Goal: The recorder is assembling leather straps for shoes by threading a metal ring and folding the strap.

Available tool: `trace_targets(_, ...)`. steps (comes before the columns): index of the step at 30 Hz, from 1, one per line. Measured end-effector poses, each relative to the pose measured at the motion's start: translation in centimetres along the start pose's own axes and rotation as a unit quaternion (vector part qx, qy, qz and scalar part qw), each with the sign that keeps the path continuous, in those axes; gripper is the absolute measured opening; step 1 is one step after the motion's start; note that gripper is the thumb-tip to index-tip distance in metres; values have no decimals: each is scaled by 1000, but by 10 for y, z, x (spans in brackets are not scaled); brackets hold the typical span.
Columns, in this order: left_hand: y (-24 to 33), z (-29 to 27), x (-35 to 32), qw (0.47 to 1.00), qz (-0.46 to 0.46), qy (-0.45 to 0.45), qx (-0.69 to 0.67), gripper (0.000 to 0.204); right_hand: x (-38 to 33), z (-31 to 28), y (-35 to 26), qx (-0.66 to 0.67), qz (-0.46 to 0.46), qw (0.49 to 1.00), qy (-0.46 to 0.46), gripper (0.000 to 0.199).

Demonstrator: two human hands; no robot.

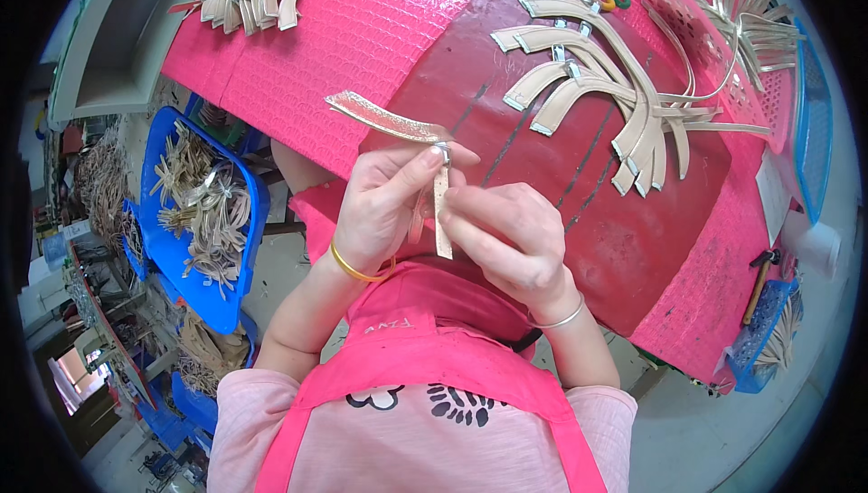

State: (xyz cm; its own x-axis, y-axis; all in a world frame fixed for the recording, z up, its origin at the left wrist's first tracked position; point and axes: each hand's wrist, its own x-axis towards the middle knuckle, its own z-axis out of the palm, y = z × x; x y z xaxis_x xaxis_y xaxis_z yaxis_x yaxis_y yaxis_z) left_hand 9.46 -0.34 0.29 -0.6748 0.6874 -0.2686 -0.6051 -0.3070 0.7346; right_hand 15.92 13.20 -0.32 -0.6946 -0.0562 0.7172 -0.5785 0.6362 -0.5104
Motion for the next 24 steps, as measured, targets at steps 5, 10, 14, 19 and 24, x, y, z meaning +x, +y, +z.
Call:
trace_targets(5, -3, -1, -1, 999, 30, -6, 14, 28, 4, -1, -3, -7, -41, 999, -32, 19)
trace_targets(10, 0, 2, -5, 997, 31, 2, 69, 28, 6, -3, -7, 38, 14, 998, -37, 14)
trace_targets(14, 4, -1, -16, 977, 57, -42, 202, 26, 20, 9, -5, 233, 386, 887, 98, 3)
trace_targets(19, 13, 2, -13, 973, 31, 97, 206, 12, 25, 7, -10, 337, 369, 862, 86, 4)
trace_targets(24, 10, 7, -13, 972, 120, 142, 142, 22, 26, 13, -15, 395, 375, 835, 76, 7)
